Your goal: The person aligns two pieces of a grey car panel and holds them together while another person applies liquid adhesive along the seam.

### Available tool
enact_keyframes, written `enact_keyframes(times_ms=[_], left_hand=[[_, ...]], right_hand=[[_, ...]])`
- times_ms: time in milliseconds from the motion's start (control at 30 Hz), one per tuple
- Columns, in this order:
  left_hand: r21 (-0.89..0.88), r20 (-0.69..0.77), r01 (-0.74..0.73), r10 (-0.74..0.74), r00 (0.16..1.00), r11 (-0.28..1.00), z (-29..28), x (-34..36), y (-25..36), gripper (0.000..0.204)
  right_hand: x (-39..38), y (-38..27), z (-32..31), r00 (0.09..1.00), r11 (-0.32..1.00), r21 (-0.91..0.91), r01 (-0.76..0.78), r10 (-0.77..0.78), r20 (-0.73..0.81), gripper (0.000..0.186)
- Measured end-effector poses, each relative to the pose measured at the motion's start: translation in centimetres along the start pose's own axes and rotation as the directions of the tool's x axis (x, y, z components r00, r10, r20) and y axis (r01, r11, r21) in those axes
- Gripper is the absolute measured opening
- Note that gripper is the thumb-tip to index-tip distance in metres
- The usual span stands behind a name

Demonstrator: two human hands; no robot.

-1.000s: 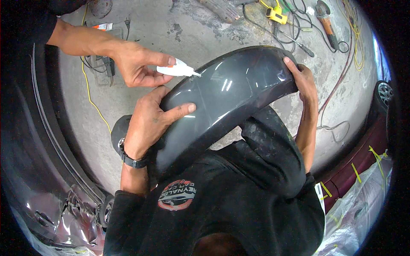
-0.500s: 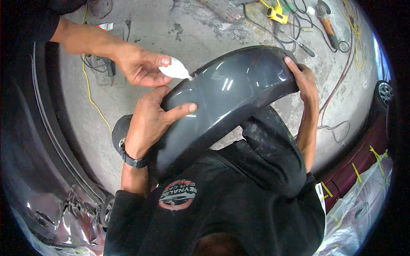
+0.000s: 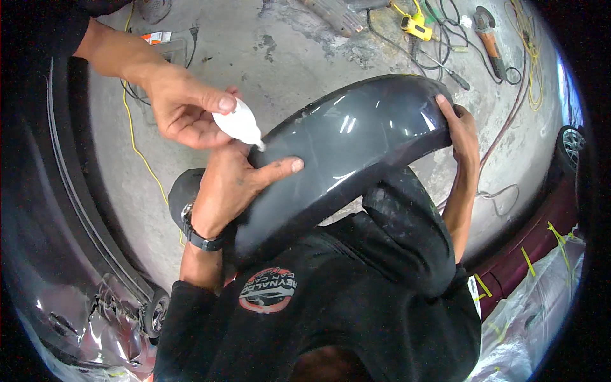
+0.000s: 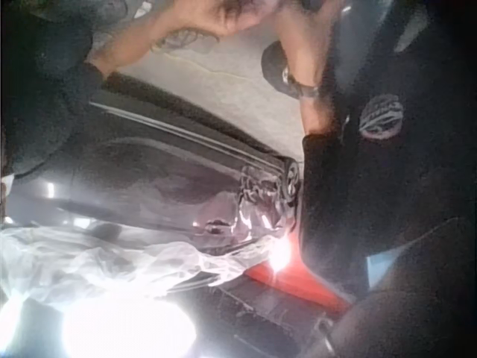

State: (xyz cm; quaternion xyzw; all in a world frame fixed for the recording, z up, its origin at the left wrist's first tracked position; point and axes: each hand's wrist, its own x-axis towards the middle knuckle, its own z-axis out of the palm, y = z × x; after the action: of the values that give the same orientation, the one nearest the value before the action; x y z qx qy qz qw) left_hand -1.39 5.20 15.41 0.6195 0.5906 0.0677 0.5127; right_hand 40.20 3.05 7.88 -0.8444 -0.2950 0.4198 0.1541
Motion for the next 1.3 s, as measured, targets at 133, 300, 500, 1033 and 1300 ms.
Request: enact_keyframes(times_ms=[133,300,500,1033,1300], left_hand=[[-0.052,0.147,0.199,-0.190,0.971,0.979,-0.5,0.5,1.7,0.047],[-0.058,0.180,0.154,-0.141,0.974,0.986,-0.1,1.0,2.1,0.046],[-0.106,0.184,0.113,-0.092,0.979,0.988,-0.1,1.0,2.3,0.048],[-0.135,0.207,0.105,-0.075,0.975,0.985,-0.2,0.7,2.2,0.043],[-0.143,0.209,0.152,-0.121,0.970,0.978,-0.3,0.7,2.6,0.045]], right_hand=[[-0.9,0.1,-1.0,0.998,0.998,0.046,0.036,-0.033,-0.060,0.079],[-1.9,0.2,-2.9,0.994,1.000,0.026,0.011,-0.009,-0.105,0.078],[-2.7,-0.1,-4.0,0.990,1.000,0.009,0.010,-0.009,-0.144,0.077],[-4.1,-1.3,-4.1,0.979,0.999,-0.016,0.037,-0.040,-0.198,0.075],[-3.9,-0.9,-4.6,0.985,0.996,-0.088,-0.007,-0.009,-0.172,0.080]])
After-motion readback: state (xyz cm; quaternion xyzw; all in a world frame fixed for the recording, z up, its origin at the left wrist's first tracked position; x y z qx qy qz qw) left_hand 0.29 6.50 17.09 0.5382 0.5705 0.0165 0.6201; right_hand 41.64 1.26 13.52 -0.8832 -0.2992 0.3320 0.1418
